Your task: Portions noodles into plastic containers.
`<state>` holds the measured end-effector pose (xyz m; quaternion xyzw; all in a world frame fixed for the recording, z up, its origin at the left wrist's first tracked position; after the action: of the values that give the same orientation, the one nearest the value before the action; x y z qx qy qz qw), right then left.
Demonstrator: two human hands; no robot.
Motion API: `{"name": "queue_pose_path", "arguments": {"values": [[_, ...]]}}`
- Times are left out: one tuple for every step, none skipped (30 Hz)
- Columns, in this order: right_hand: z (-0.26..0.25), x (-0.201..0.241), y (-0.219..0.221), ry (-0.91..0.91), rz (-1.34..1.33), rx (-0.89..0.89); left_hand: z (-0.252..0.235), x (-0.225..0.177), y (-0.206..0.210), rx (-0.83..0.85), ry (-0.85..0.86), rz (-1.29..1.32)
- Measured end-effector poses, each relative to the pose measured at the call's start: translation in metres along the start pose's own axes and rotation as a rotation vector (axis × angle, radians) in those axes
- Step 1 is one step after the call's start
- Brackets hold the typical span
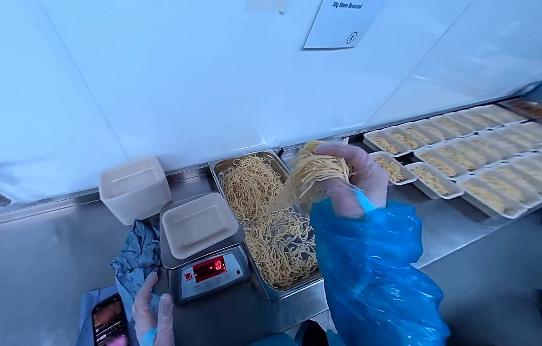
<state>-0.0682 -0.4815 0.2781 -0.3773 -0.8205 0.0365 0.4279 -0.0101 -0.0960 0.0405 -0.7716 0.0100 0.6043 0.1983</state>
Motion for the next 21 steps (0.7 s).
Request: {"name": "queue_pose_path", "arguments": {"values": [[-0.01,0.007,0.004,-0.035,-0.017,0.025,0.0,-0.001,-0.002,-0.01,-0.002,-0.045],[-0.019,0.013,0.01,-0.064,-0.042,0.048,0.0,0.0,-0.004,-0.031,0.007,-0.092],[-0.028,0.02,0.016,-0.083,-0.066,0.07,0.0,0.001,-0.008,-0.051,0.02,-0.124],[-0.035,0.028,0.022,-0.092,-0.085,0.086,-0.001,0.002,-0.01,-0.064,0.031,-0.133],[-0.041,0.035,0.029,-0.1,-0.099,0.106,-0.001,0.003,-0.013,-0.074,0.035,-0.124],[-0.046,0.041,0.035,-0.115,-0.113,0.125,-0.001,0.004,-0.015,-0.085,0.029,-0.112],[-0.05,0.046,0.041,-0.133,-0.131,0.147,0.0,0.005,-0.017,-0.101,0.017,-0.101],[-0.054,0.05,0.048,-0.152,-0.142,0.166,0.001,0.006,-0.018,-0.115,0.004,-0.098],[-0.056,0.053,0.054,-0.165,-0.155,0.185,0.002,0.006,-0.019,-0.126,-0.003,-0.1],[-0.057,0.055,0.062,-0.164,-0.168,0.197,0.003,0.007,-0.019,-0.138,-0.008,-0.101],[-0.057,0.056,0.069,-0.151,-0.172,0.212,0.004,0.007,-0.02,-0.154,-0.006,-0.101],[-0.056,0.055,0.077,-0.119,-0.166,0.225,0.004,0.008,-0.02,-0.166,-0.006,-0.101],[-0.055,0.051,0.086,-0.082,-0.145,0.255,0.004,0.008,-0.02,-0.176,-0.007,-0.099],[-0.053,0.044,0.096,-0.048,-0.114,0.302,0.004,0.008,-0.021,-0.181,-0.011,-0.097],[-0.05,0.033,0.107,-0.022,-0.065,0.373,0.005,0.008,-0.021,-0.181,-0.016,-0.093],[-0.046,0.021,0.118,0.03,-0.006,0.477,0.005,0.008,-0.02,-0.182,-0.021,-0.088],[-0.041,0.007,0.131,0.11,0.046,0.613,0.005,0.009,-0.02,-0.182,-0.027,-0.086],[-0.034,-0.009,0.146,0.186,0.091,0.752,0.006,0.01,-0.02,-0.173,-0.033,-0.081],[-0.024,-0.028,0.162,0.25,0.141,0.894,0.006,0.01,-0.02,-0.162,-0.038,-0.08],[-0.014,-0.045,0.177,0.276,0.187,1.028,0.007,0.009,-0.02,-0.15,-0.042,-0.084],[-0.005,-0.059,0.188,0.275,0.237,1.142,0.007,0.007,-0.02,-0.14,-0.05,-0.089]]}}
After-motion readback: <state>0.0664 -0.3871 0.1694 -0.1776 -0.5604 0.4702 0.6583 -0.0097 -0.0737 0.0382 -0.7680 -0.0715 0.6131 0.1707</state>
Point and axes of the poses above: each hand's wrist, its own z-axis away from the middle knuckle, its own y-axis out of the palm, x = y × z, the point moved 3 cm from there along -z, towards the middle knuckle, and after that the axes turned 12 degrees about x, right-handed, at the moved point
